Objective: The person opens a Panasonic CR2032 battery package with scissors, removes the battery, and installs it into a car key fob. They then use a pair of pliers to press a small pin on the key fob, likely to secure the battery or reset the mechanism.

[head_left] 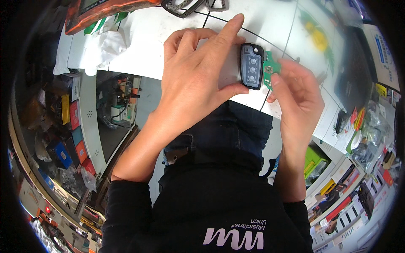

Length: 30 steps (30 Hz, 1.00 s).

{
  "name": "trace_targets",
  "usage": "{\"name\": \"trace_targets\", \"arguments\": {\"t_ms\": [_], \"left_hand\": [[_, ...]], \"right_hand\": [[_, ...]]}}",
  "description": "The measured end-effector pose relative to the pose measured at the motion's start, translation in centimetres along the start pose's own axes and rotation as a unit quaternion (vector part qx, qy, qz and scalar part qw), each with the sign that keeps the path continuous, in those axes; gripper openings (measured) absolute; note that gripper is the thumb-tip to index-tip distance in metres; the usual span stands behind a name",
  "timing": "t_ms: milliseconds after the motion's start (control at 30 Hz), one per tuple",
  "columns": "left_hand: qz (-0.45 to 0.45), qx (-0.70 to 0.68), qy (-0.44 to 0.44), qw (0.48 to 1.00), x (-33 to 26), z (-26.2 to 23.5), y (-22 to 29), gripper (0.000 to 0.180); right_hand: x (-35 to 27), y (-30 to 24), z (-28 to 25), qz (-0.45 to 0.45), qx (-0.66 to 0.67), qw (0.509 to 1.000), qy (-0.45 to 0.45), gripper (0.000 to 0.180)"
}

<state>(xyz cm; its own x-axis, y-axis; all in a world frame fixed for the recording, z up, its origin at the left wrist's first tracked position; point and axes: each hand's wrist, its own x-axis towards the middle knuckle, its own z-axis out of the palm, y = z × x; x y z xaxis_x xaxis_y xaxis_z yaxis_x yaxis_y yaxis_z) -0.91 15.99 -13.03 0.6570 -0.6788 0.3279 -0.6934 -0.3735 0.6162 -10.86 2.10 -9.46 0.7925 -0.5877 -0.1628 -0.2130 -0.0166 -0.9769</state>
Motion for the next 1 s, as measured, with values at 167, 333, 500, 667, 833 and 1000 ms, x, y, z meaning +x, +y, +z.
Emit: {"name": "trace_targets", "arguments": {"t_ms": [167,333,500,667,833,1000], "left_hand": [[-0.005,0.006,-0.008,1.0,-0.1,-0.1,0.0,0.105],[0.006,0.01,0.003,1.0,0.0,-0.1,0.0,0.104],[0.012,0.027,0.006,1.0,-0.1,0.0,-0.1,0.103],[0.008,0.03,-0.011,0.999,0.0,-0.2,0.0,0.103],[0.015,0.034,-0.016,0.999,0.4,-0.1,0.2,0.102],[0.017,0.033,-0.028,0.999,0.4,-0.1,0.4,0.102]], "right_hand": [[-0.1,0.0,-0.2,-0.009,-0.007,1.0,0.005,0.024],[-0.1,-0.1,-0.5,-0.012,-0.004,1.0,0.005,0.023],[-0.4,0.0,-0.6,-0.004,0.012,1.0,0.005,0.024],[-1.0,0.7,-0.1,0.014,0.022,1.0,0.001,0.025],[-1.2,1.1,0.6,-0.031,-0.019,0.999,-0.012,0.029],[-1.3,1.3,0.4,-0.02,0.021,1.0,0.013,0.026]]}}
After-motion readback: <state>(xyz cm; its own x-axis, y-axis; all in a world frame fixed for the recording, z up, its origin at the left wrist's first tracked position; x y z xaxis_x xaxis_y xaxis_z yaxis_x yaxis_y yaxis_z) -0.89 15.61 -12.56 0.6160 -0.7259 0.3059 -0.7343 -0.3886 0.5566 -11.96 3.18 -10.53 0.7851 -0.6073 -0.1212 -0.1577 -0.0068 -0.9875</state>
